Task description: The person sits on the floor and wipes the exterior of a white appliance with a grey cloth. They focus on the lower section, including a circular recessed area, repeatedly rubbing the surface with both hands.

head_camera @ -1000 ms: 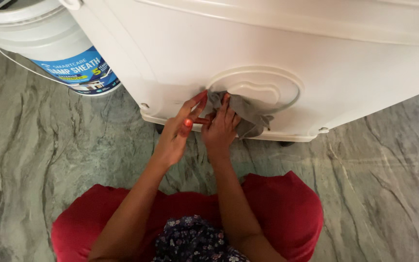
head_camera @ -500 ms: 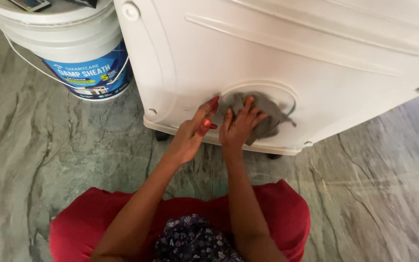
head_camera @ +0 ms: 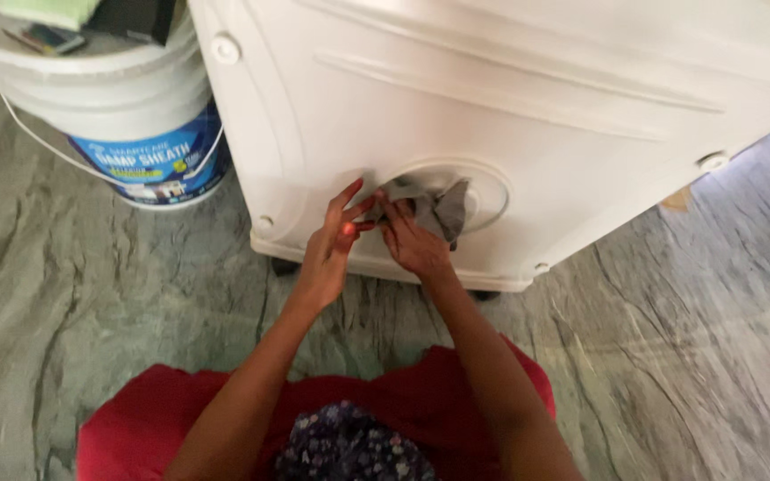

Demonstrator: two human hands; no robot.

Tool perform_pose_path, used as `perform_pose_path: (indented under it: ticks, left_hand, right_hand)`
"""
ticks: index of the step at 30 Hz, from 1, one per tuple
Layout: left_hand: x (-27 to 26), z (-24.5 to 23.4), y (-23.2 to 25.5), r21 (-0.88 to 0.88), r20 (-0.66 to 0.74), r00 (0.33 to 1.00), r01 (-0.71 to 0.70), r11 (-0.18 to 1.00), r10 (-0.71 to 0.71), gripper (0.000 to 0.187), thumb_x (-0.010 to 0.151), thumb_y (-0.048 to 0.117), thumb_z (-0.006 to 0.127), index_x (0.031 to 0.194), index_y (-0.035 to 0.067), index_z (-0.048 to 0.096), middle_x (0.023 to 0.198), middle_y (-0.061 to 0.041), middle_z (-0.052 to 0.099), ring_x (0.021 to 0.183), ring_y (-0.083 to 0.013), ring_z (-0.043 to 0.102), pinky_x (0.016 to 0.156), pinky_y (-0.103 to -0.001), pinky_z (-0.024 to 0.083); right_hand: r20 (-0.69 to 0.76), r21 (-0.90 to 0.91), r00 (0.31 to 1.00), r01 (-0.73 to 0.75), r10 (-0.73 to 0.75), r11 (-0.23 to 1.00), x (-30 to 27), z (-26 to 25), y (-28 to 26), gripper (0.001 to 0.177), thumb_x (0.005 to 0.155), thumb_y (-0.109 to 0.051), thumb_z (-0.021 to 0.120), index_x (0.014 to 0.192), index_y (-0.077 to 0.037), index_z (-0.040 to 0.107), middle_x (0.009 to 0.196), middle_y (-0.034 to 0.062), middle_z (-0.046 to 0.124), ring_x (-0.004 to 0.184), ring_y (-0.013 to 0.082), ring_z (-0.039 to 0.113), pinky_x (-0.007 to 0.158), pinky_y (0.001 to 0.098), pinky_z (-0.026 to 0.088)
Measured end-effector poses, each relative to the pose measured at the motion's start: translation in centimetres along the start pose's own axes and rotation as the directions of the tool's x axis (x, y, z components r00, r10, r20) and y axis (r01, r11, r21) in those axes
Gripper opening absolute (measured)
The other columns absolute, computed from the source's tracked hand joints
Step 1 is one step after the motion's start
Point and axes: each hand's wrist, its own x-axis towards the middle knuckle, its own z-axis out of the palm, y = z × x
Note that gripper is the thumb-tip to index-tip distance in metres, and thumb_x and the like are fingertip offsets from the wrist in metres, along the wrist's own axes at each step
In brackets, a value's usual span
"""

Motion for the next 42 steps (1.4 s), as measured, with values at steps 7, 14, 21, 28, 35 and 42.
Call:
perform_pose_path:
  ticks: [7,14,21,28,35,42]
  left_hand:
    - [-0.2,2.5,-1.3,0.001,-0.105,0.983,-0.148,0.989,0.148,0.087,0.102,0.072,0.031,0.158,0.005,0.031,0.154,-0.022,0.052,0.123,-0.0336,0.066,0.103,-0.047,0.051]
    - [-0.5,5.6,-4.8,-0.158,0.116,0.986,-0.104,0.982,0.123,0.069,0.109,0.056,0.042,0.15,0.0,0.047,0.14,-0.021,0.065,0.124,-0.0307,0.065,0.107,-0.044,0.051]
    - [-1.7,7.6,-3.9,-0.022,0.092,0.988,-0.121,0.992,0.123,0.068,0.108,0.056,0.037,0.147,0.002,0.05,0.148,-0.019,0.06,0.129,-0.0295,0.063,0.104,-0.043,0.051]
    - [-0.9,6.5,-3.1,-0.663,-0.188,0.894,0.191,0.724,-0.408,0.071,0.105,0.056,0.028,0.153,0.005,0.041,0.159,-0.016,0.044,0.141,-0.03,0.047,0.112,-0.047,0.045]
    - [-2.1,7.7,-4.9,-0.834,-0.108,0.798,0.252,0.491,-0.593,0.066,0.105,0.049,0.034,0.154,0.005,0.04,0.16,-0.019,0.04,0.141,-0.0337,0.045,0.112,-0.05,0.043]
    - [-0.8,6.7,-3.8,-0.62,-0.311,0.841,0.173,0.765,-0.443,0.062,0.105,0.042,0.039,0.155,0.004,0.039,0.16,-0.021,0.037,0.141,-0.0375,0.043,0.113,-0.053,0.04]
  right_hand:
    - [-0.395,-0.101,0.9,-0.242,0.184,0.965,1.8,-7.4,-1.3,0.055,0.103,-0.048,0.043,0.157,-0.042,0.032,0.167,0.0143,0.034,0.138,0.0356,0.05,0.089,0.0549,0.05]
    - [-0.883,0.245,0.377,-0.137,0.28,0.96,0.8,-3.6,6.0,0.068,0.114,-0.051,0.03,0.166,-0.007,0.028,0.175,0.02,0.013,0.163,0.0447,0.001,0.132,0.0644,0.012]
    - [-0.84,0.498,0.436,0.384,0.323,0.777,-2.0,-7.0,0.9,0.056,0.118,-0.04,0.032,0.154,0.0,0.048,0.17,0.0179,0.032,0.161,0.0369,0.028,0.134,0.0536,0.023]
    - [-0.38,0.756,0.878,0.476,-0.291,0.449,-5.7,-15.7,-3.6,0.055,0.114,-0.05,0.036,0.145,-0.013,0.063,0.146,0.0054,0.068,0.145,0.0232,0.059,0.134,0.0543,0.028]
    - [-0.316,0.612,0.924,0.371,-0.214,0.698,-6.0,-18.1,-1.5,0.052,0.11,-0.05,0.036,0.133,-0.016,0.068,0.14,0.0067,0.069,0.139,0.0278,0.057,0.125,0.0605,0.021]
    - [-0.813,0.487,0.508,0.323,0.286,0.812,-6.5,-19.2,4.0,0.041,0.115,-0.037,0.047,0.119,-0.003,0.07,0.127,0.0158,0.073,0.129,0.0307,0.065,0.115,0.047,0.052]
